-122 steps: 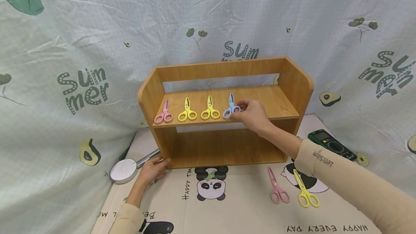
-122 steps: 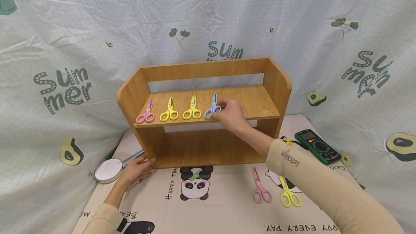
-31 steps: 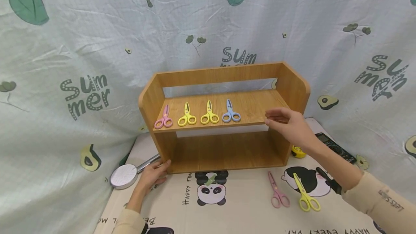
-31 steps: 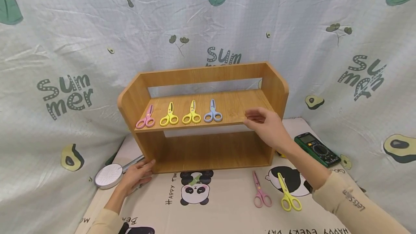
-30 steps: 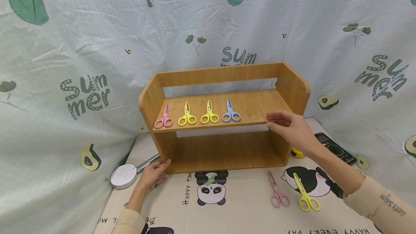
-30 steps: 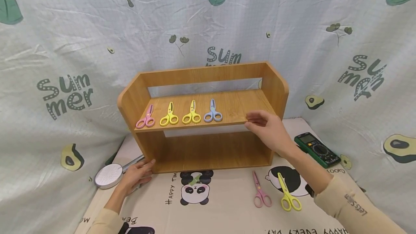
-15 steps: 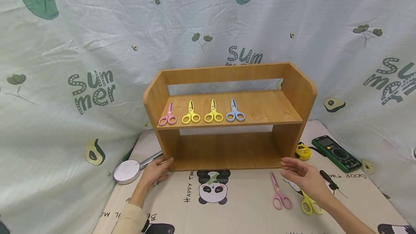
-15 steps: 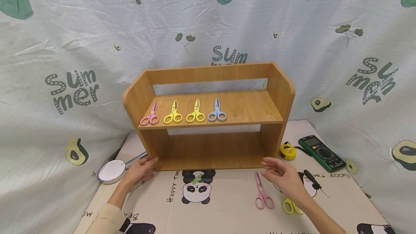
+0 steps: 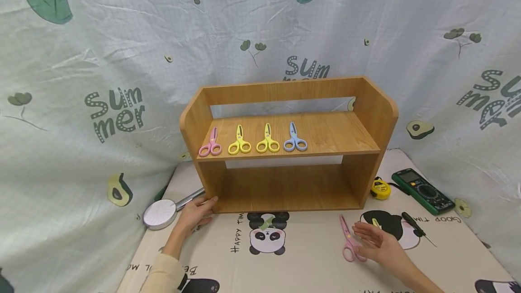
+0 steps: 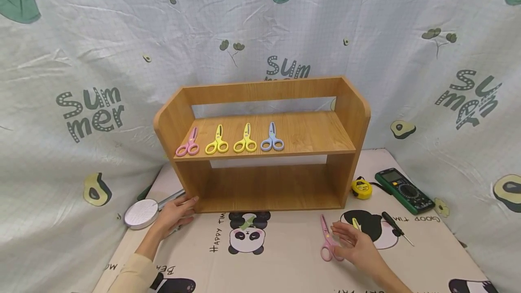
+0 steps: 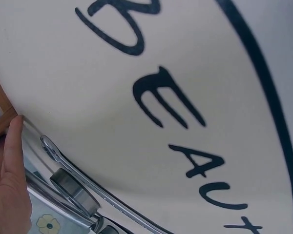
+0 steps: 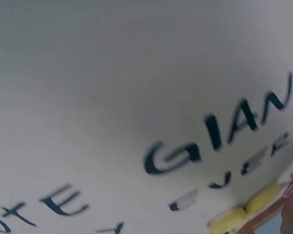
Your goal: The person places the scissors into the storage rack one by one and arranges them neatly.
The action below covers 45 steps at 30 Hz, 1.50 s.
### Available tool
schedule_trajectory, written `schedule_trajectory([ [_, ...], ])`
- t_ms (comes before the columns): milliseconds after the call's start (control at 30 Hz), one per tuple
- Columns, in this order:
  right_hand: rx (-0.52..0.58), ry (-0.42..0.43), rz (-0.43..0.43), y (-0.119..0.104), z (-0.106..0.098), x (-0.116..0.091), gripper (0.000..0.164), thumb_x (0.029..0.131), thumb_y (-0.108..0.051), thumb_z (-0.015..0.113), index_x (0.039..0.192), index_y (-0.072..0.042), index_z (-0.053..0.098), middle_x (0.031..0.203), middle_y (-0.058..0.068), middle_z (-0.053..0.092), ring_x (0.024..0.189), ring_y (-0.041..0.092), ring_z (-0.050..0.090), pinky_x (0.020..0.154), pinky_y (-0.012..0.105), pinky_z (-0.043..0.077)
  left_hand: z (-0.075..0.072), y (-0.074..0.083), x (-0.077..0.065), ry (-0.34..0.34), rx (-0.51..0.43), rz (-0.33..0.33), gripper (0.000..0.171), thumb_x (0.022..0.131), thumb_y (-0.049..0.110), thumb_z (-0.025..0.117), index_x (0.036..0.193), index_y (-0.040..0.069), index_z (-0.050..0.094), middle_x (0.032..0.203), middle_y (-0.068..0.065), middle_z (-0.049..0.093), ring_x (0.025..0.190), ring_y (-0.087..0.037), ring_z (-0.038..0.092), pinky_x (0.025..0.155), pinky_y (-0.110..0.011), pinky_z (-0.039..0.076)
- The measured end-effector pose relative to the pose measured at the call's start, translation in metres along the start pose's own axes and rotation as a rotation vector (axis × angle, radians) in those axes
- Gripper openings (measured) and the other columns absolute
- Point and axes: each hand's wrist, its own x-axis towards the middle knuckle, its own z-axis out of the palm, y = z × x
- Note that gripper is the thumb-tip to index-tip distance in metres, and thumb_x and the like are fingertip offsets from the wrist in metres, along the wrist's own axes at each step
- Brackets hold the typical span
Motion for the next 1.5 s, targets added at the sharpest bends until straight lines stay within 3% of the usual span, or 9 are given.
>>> schedule_trajectory([
  [233,0.029,-0.046,-0.048,0.01,0.006,-0.004,0.08,0.085,-0.014,0.086,0.15,0.007,0.044,0.149,0.029,0.055,0.138,0.043,0.057,0.105,0.03,0.057,0.001,0.001,-0.001,-0.009,0.015,-0.004,0.073,0.102,0.039,0.066,0.153,-0.007,0.043,0.152,-0.034,0.049,0.133,-0.05,0.058,0.099,-0.053,0.06],
  [700,-0.167,0.039,-0.005,0.008,0.02,-0.005,0.077,0.076,-0.008,0.091,0.143,0.001,0.054,0.143,0.021,0.064,0.135,0.041,0.059,0.109,0.046,0.054,-0.001,-0.001,0.001,-0.003,-0.007,0.001,0.08,0.099,0.044,0.07,0.153,-0.007,0.043,0.151,-0.034,0.05,0.133,-0.049,0.059,0.099,-0.052,0.06],
  [1100,-0.325,0.135,0.018,0.003,0.034,-0.003,0.071,0.077,-0.007,0.091,0.139,-0.001,0.058,0.134,0.016,0.07,0.127,0.037,0.065,0.106,0.047,0.056,-0.001,-0.002,0.001,-0.003,-0.004,-0.004,0.081,0.098,0.046,0.071,0.152,-0.008,0.044,0.15,-0.033,0.051,0.132,-0.048,0.059,0.099,-0.051,0.061],
  [1300,-0.367,0.154,0.031,0.003,0.036,-0.002,0.06,0.083,-0.006,0.086,0.137,-0.002,0.061,0.132,0.016,0.071,0.126,0.037,0.065,0.106,0.049,0.056,-0.002,-0.002,0.001,-0.002,-0.008,-0.005,0.08,0.098,0.044,0.071,0.152,-0.008,0.044,0.15,-0.033,0.052,0.132,-0.048,0.06,0.098,-0.05,0.061],
  [1500,-0.377,0.189,0.013,0.002,0.038,-0.003,0.057,0.081,-0.004,0.086,0.134,-0.001,0.063,0.129,0.016,0.072,0.12,0.035,0.068,0.102,0.046,0.059,-0.002,-0.003,0.001,0.004,-0.018,-0.008,0.076,0.1,0.039,0.07,0.152,-0.009,0.044,0.149,-0.033,0.052,0.133,-0.048,0.059,0.099,-0.049,0.061],
])
